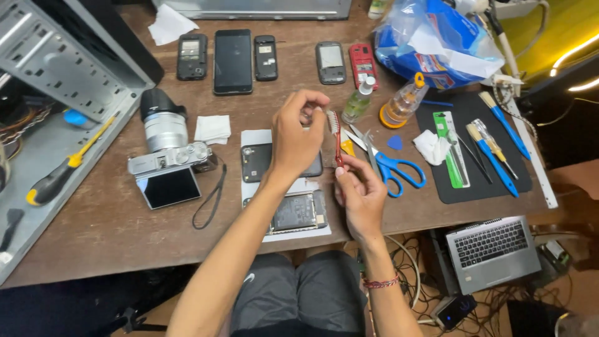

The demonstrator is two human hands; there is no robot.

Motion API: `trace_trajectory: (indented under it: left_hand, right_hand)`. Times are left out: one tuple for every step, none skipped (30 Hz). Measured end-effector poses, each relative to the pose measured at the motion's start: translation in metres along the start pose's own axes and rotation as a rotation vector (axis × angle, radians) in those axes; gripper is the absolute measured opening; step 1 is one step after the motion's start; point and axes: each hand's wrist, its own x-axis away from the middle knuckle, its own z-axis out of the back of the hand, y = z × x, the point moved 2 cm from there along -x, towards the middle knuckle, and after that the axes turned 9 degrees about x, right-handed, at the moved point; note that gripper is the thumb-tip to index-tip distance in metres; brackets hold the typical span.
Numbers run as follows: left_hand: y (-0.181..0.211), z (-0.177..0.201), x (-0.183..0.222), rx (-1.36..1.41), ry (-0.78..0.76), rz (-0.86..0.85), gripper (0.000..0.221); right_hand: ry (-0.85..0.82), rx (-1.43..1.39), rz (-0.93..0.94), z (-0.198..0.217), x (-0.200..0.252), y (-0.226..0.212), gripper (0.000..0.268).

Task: Cleaning a phone battery and its internal housing using a small brush on a repair workbench.

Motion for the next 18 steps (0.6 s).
trace_trajectory:
  left_hand:
    - [-0.007, -0.008, -0.004, 0.012, -0.011, -0.001, 0.017]
    - [-0.014, -0.016, -0.009, 0.017, -0.025, 0.041, 0.018]
    - [-0.022, -0.024, -0.013, 0.022, -0.040, 0.083, 0.021]
    - [-0.022, -0.029, -0.015, 0.031, -0.048, 0.082, 0.021]
    - [-0.022, -0.035, -0.017, 0.016, -0.083, 0.080, 0.022]
    - [-0.022, -0.039, -0.020, -0.003, -0.116, 0.077, 0.026]
    - [-0.027, -0.046, -0.022, 0.003, -0.122, 0.076, 0.026]
    - [-0.032, -0.051, -0.025, 0.033, -0.150, 0.100, 0.026]
    - [-0.038, -0.055, -0.027, 0.063, -0.177, 0.124, 0.026]
    - [-0.044, -0.059, -0.028, 0.062, -0.172, 0.122, 0.026]
    - [-0.050, -0.063, -0.029, 0.065, -0.203, 0.110, 0.028]
    - [-0.056, -0.065, -0.030, 0.066, -0.233, 0.099, 0.031]
    - [-0.053, -0.063, -0.030, 0.062, -0.227, 0.098, 0.031]
    - [-0.050, -0.059, -0.030, 0.084, -0.242, 0.076, 0.031]
    - [-0.047, -0.056, -0.029, 0.105, -0.256, 0.054, 0.032]
    - [-0.039, -0.050, -0.028, 0.099, -0.249, 0.052, 0.032]
    - [-0.032, -0.044, -0.026, 0.212, -0.230, 0.097, 0.029]
    - [-0.025, -0.038, -0.024, 0.325, -0.211, 0.143, 0.029]
  right_hand:
    - [0.015, 0.006, 0.004, 0.000, 0.001, -0.003, 0.024]
    - [0.047, -0.010, 0.000, 0.000, 0.001, -0.005, 0.024]
    - [0.080, -0.026, -0.003, 0.000, 0.002, -0.007, 0.024]
    - [0.091, -0.021, 0.000, 0.000, 0.002, -0.010, 0.024]
    - [0.124, -0.030, 0.003, 0.000, 0.002, -0.012, 0.024]
    - [0.153, -0.041, 0.004, -0.002, 0.003, -0.014, 0.024]
    - [0.161, -0.038, 0.006, 0.000, 0.002, -0.013, 0.024]
    - [0.183, -0.062, 0.006, 0.002, 0.001, -0.012, 0.024]
    - [0.205, -0.085, 0.005, 0.002, 0.001, -0.010, 0.023]
    - [0.200, -0.086, 0.007, 0.004, 0.001, -0.009, 0.023]
    - [0.215, -0.097, 0.013, 0.005, 0.000, -0.008, 0.024]
    - [0.229, -0.109, 0.017, 0.006, 0.001, -0.006, 0.024]
    - [0.223, -0.111, 0.017, 0.007, 0.000, -0.005, 0.024]
    - [0.230, -0.121, 0.028, 0.008, 0.000, -0.003, 0.024]
    - [0.237, -0.132, 0.040, 0.009, 0.001, -0.002, 0.024]
    - [0.227, -0.136, 0.039, 0.009, 0.000, -0.003, 0.024]
    - [0.236, -0.148, 0.047, 0.010, 0.000, -0.005, 0.024]
    - [0.243, -0.160, 0.052, 0.010, 0.000, -0.006, 0.024]
